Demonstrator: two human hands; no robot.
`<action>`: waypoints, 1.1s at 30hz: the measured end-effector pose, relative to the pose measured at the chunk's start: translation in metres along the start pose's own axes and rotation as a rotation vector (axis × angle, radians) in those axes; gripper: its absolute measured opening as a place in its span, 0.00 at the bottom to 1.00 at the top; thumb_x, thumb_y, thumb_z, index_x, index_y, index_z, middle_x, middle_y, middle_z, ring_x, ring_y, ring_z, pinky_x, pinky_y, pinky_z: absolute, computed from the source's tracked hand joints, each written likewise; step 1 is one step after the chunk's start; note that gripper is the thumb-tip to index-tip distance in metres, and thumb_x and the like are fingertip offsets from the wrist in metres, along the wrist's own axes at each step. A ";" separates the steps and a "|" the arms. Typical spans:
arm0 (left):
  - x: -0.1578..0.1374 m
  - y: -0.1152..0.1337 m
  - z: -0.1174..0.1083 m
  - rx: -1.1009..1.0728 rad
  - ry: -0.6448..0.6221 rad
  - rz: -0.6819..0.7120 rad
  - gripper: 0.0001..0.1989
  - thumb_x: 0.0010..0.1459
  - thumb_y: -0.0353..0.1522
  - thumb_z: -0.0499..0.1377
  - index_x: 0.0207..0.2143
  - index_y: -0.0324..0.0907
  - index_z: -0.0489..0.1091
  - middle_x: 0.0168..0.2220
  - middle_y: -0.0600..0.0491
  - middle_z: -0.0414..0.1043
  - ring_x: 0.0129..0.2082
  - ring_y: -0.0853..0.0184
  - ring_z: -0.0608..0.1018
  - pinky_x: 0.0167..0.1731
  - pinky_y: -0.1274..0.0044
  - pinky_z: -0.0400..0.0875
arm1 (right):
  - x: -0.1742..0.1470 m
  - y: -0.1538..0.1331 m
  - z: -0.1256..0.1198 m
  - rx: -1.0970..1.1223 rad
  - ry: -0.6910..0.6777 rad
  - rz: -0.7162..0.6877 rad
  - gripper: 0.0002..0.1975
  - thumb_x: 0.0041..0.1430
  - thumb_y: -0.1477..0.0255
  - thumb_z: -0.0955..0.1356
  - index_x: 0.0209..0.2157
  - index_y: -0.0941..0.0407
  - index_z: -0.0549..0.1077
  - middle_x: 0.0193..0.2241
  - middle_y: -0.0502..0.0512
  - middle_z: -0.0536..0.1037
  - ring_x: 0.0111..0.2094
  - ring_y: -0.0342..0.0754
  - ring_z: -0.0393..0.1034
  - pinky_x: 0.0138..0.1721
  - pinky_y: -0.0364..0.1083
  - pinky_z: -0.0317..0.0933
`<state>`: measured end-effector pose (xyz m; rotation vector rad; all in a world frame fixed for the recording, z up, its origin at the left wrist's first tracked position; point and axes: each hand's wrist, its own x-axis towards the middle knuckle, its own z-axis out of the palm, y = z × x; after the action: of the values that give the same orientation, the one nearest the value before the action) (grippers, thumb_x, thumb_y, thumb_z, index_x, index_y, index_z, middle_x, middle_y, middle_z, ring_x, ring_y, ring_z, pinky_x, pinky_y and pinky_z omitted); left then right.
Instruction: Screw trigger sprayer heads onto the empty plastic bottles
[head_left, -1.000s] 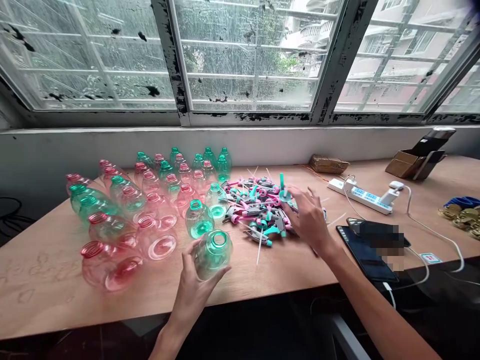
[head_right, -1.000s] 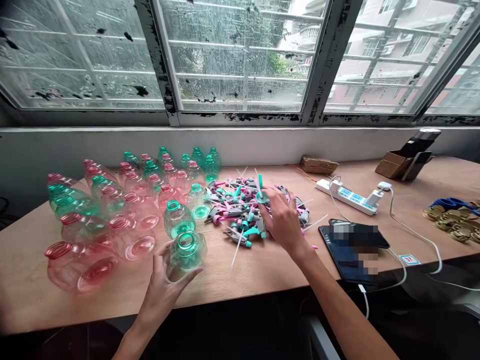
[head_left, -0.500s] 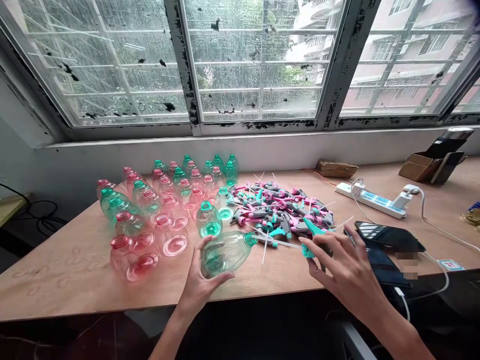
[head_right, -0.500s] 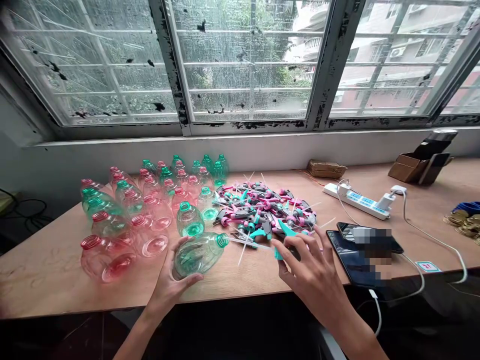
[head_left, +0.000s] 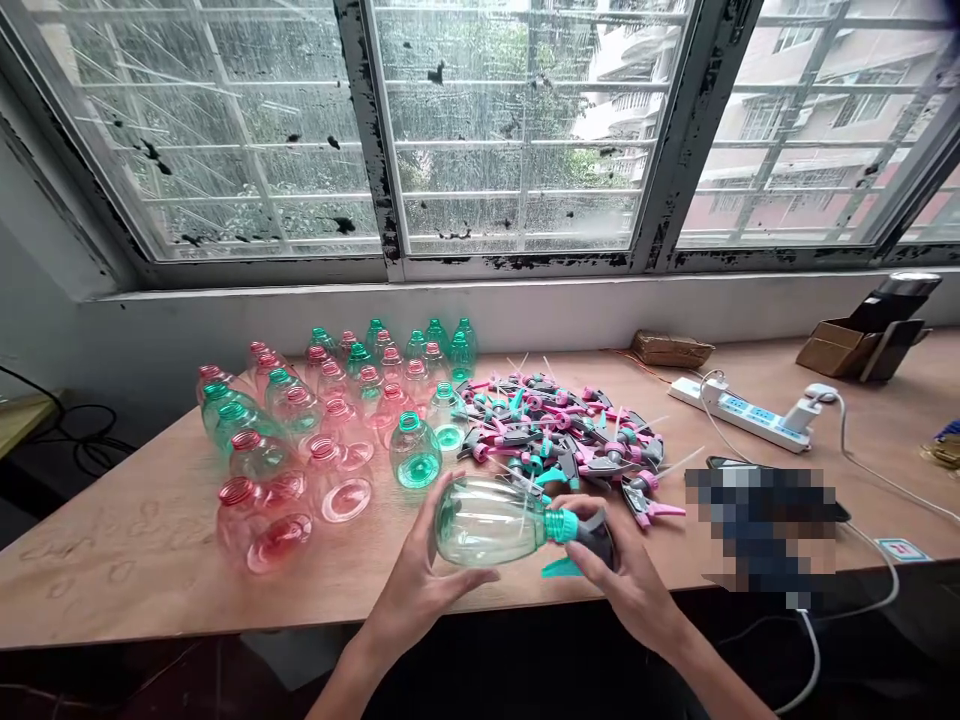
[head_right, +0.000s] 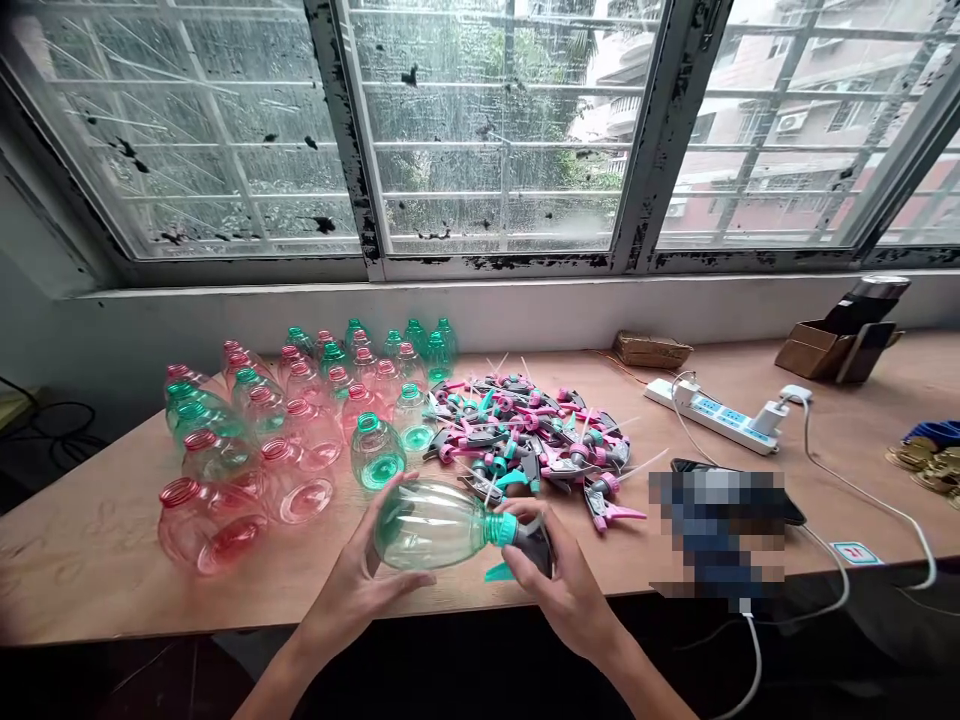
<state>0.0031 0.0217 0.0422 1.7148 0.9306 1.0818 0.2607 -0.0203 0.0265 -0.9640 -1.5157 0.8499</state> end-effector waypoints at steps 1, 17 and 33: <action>0.002 -0.003 0.001 0.028 0.013 0.008 0.49 0.52 0.35 0.73 0.70 0.55 0.50 0.71 0.48 0.55 0.71 0.50 0.58 0.69 0.55 0.51 | 0.002 0.003 0.003 0.109 -0.009 0.063 0.12 0.68 0.63 0.66 0.50 0.50 0.68 0.39 0.55 0.77 0.40 0.54 0.76 0.43 0.52 0.72; 0.000 -0.025 -0.001 -0.076 -0.044 -0.142 0.52 0.58 0.43 0.67 0.73 0.49 0.38 0.72 0.43 0.52 0.72 0.45 0.51 0.69 0.55 0.50 | 0.014 0.027 0.004 0.211 -0.038 0.311 0.17 0.50 0.63 0.79 0.39 0.57 0.80 0.28 0.48 0.76 0.28 0.44 0.69 0.30 0.41 0.65; 0.000 -0.026 -0.002 -0.175 -0.190 -0.121 0.46 0.60 0.37 0.67 0.72 0.58 0.42 0.75 0.51 0.43 0.72 0.48 0.52 0.69 0.58 0.50 | 0.013 0.030 0.003 0.330 -0.013 0.332 0.19 0.52 0.61 0.78 0.39 0.57 0.76 0.27 0.49 0.79 0.30 0.48 0.75 0.32 0.44 0.71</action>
<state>-0.0026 0.0311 0.0181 1.5656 0.7858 0.8777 0.2604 0.0040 0.0040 -0.9750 -1.1912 1.2993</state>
